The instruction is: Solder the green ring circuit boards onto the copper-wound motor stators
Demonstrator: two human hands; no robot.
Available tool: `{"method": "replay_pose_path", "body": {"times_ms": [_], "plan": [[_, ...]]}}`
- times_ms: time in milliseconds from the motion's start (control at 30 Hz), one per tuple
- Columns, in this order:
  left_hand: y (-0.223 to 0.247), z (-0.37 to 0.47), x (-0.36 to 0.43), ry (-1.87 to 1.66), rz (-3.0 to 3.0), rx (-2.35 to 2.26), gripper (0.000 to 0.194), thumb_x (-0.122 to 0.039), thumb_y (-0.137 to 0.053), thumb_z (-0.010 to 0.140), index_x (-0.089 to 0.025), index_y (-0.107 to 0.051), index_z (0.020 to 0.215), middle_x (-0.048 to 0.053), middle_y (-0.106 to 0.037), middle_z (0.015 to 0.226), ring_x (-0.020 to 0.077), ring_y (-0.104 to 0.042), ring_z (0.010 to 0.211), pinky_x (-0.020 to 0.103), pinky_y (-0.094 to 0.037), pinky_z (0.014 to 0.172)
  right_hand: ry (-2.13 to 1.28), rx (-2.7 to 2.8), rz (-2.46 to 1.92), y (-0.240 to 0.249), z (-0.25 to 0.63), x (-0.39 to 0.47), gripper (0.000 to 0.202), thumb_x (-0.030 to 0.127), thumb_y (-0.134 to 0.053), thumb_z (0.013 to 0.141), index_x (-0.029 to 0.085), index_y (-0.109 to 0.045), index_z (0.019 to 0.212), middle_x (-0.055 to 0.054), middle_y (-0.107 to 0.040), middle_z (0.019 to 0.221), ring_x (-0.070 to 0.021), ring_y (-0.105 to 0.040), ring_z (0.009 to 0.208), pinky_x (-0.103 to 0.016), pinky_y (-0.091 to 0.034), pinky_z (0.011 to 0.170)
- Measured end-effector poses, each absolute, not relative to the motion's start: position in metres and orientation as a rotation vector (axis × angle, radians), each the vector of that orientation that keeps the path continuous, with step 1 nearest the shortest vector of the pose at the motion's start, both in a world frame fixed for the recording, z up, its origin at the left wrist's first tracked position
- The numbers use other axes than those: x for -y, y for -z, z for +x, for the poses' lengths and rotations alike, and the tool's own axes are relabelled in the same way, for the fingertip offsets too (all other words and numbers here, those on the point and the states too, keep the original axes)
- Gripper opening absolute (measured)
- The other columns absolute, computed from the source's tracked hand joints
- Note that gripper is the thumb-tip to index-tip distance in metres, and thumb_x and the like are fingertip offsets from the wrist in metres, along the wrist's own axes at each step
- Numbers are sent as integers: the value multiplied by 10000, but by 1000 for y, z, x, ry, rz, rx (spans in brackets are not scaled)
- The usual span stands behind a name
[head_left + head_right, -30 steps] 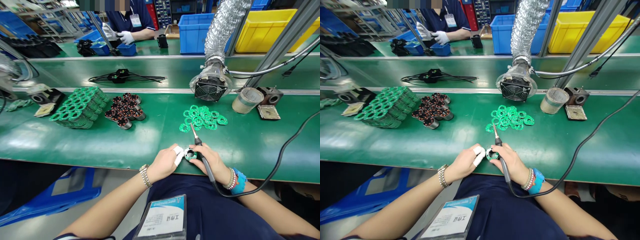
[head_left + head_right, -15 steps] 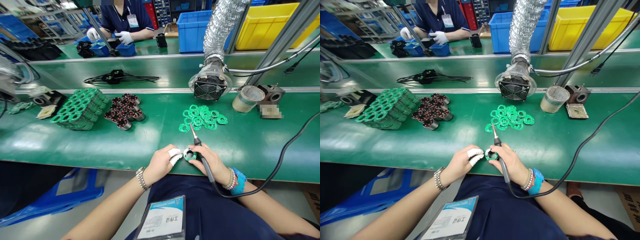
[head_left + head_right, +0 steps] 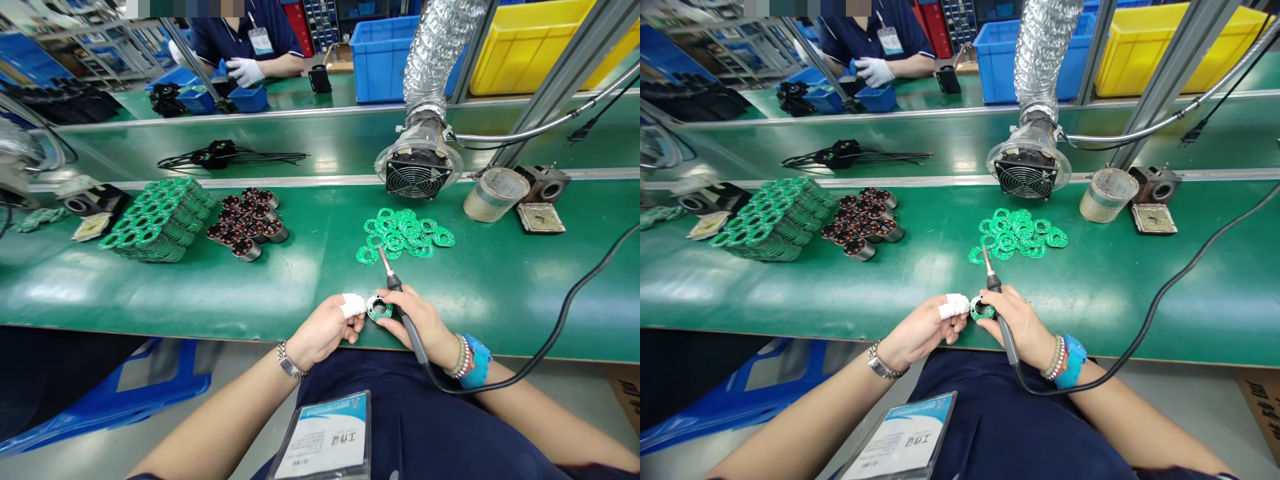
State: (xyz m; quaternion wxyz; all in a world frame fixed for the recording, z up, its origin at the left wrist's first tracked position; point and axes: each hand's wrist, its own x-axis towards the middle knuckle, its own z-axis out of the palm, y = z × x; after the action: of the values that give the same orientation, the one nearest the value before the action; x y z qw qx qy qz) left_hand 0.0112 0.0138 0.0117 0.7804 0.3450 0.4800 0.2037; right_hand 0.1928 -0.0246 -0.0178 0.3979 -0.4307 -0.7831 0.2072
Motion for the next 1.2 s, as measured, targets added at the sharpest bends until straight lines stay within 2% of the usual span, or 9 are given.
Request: {"method": "replay_pose_path", "body": {"times_ms": [267, 467, 667, 833, 1000, 1100, 1200], "plan": [[-7, -1, -17, -422, 948, -1029, 210, -321, -633, 736, -128, -552, 756, -3, -521, 674, 74, -498, 570, 155, -444, 435, -535, 1994, -1089, 19, 194, 24, 286, 222, -570, 840, 199, -468, 1106, -97, -609, 1089, -204, -563, 965, -367, -507, 825], [2, 6, -17, -473, 937, -1021, 228, -328, -647, 723, -133, -542, 776, -22, -525, 616, 71, -504, 530, 171, -460, 455, -547, 1992, -1086, 19, 195, 24, 290, 212, -566, 843, 197, -466, 1114, -94, -606, 1090, -204, -554, 960, -369, -503, 824], [7, 23, -5, -601, 1068, -1096, 246, -377, -569, 779, -175, -439, 826, -69, -489, 568, 74, -521, 450, 191, -461, 448, -538, 1991, -1074, 19, 194, 24, 285, 210, -565, 840, 200, -466, 1107, -97, -604, 1080, -198, -559, 923, -360, -510, 795], [12, 27, 1, -696, 1099, -1131, 224, -372, -512, 821, -189, -427, 918, -73, -470, 650, 58, -529, 444, 195, -470, 464, -529, 1987, -1084, 18, 194, 25, 305, 214, -552, 844, 202, -458, 1135, -98, -606, 1055, -193, -567, 925, -354, -513, 796], [3, 11, -14, -622, 1037, -1063, 359, -396, -545, 799, -209, -469, 1096, -12, -544, 837, 80, -553, 586, 232, -518, 517, -611, 1985, -1091, 16, 197, 19, 325, 239, -578, 830, 208, -469, 1135, -84, -613, 1034, -190, -595, 937, -339, -517, 803], [-2, 4, -17, -533, 1225, -1131, 257, -356, -550, 799, -150, -564, 952, 5, -593, 731, 89, -561, 575, 218, -499, 556, -718, 2010, -1063, 10, 202, 15, 350, 219, -594, 819, 218, -460, 1143, -74, -622, 1069, -180, -612, 964, -321, -515, 828], [-3, 1, -9, -496, 1370, -1224, 183, -321, -562, 787, -139, -570, 773, 2, -594, 599, 105, -571, 537, 223, -486, 566, -696, 1997, -1060, 3, 203, 16, 365, 206, -587, 820, 222, -439, 1153, -90, -594, 1162, -192, -588, 1042, -346, -496, 883]]}}
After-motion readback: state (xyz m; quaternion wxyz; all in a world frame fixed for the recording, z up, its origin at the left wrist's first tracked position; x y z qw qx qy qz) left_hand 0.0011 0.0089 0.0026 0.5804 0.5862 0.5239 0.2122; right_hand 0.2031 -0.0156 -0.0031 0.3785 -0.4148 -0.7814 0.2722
